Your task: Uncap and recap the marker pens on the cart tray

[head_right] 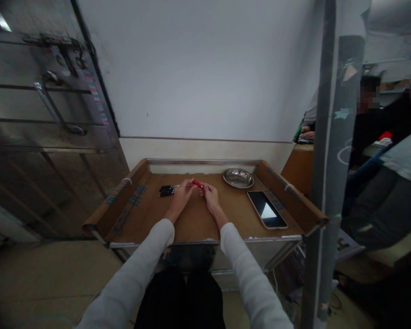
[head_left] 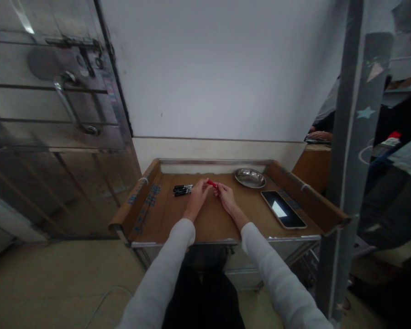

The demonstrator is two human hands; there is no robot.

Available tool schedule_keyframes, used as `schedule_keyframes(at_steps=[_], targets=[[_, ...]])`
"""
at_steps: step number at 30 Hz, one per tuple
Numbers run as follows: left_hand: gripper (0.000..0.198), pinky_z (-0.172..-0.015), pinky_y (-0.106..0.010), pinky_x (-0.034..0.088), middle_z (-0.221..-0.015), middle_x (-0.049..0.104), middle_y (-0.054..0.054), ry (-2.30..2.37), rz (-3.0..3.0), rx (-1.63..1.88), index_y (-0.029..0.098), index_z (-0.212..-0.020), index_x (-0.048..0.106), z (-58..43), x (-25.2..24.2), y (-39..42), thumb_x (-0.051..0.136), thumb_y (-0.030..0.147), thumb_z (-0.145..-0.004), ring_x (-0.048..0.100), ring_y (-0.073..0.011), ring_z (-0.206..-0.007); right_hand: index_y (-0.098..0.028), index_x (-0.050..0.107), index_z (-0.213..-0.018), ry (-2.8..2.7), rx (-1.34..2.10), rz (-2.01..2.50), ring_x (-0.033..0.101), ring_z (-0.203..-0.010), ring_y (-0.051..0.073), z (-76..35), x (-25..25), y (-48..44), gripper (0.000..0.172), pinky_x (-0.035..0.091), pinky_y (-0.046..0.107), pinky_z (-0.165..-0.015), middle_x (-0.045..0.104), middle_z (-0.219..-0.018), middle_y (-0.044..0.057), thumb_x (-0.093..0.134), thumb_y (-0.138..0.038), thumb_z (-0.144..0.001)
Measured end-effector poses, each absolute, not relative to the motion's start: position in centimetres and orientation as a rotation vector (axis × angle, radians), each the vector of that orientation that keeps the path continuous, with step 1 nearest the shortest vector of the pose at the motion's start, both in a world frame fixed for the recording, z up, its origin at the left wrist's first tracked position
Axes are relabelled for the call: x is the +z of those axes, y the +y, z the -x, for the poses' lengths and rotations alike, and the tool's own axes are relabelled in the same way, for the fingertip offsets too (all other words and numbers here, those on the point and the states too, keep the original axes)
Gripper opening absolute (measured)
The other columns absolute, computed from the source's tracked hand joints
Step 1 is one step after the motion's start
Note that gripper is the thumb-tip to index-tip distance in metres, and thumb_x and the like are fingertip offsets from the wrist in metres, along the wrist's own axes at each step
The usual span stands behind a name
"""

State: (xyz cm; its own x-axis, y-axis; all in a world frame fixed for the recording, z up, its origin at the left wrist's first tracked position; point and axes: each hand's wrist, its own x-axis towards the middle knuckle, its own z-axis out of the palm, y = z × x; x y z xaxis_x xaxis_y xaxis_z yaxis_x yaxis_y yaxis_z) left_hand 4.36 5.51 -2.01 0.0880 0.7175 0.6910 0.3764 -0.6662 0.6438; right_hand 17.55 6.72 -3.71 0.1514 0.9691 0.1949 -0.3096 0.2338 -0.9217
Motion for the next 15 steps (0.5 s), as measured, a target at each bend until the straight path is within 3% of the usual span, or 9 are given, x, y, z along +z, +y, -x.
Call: schedule_keyframes(at_steps=[4, 8, 12, 15], targets=[[0.015, -0.073, -0.029, 0.052, -0.086, 0.064, -0.004, 1.103, -1.914, 1.629, 0.017, -0.092, 0.053, -4.32, -1.6, 5.17, 0.058, 0.028, -0.083, 0.064, -0.0145, -0.079, -0.016, 0.069, -0.082, -0.954, 1.215, 0.845, 0.058, -0.058, 0.01, -17.9, -3.5, 6.57, 0.026, 0.046, 0.023, -0.056, 0.07, -0.084, 0.006, 0.062, -0.039, -0.071], [0.016, -0.073, -0.029, 0.051, -0.085, 0.063, -0.004, 1.14, -1.714, 1.777, 0.017, -0.091, 0.052, -4.06, -1.15, 5.02, 0.057, 0.028, -0.082, 0.062, -0.0138, -0.079, -0.017, 0.069, -0.082, -0.937, 1.261, 0.831, 0.064, -0.071, 0.014, -18.09, -3.3, 6.55, 0.022, 0.052, 0.029, -0.07, 0.07, -0.094, 0.008, 0.06, -0.035, -0.075], [0.017, -0.073, -0.028, 0.05, -0.084, 0.061, -0.004, 1.158, -1.582, 1.838, 0.017, -0.09, 0.051, -3.84, -1.0, 4.94, 0.057, 0.029, -0.081, 0.06, -0.013, -0.077, -0.017, 0.07, -0.077, -0.896, 1.235, 0.8, 0.064, -0.089, 0.018, -18.12, -3.18, 6.4, 0.016, 0.052, 0.033, -0.084, 0.07, -0.094, 0.007, 0.068, -0.029, -0.067], [0.015, -0.073, -0.027, 0.049, -0.083, 0.06, -0.003, 1.158, -1.525, 1.856, 0.017, -0.089, 0.051, -3.74, -1.17, 5.12, 0.057, 0.027, -0.079, 0.06, -0.0126, -0.077, -0.016, 0.07, -0.077, -0.9, 1.251, 0.792, 0.063, -0.091, 0.018, -18.21, -3.01, 6.15, 0.018, 0.05, 0.034, -0.089, 0.071, -0.093, 0.007, 0.073, -0.026, -0.062]])
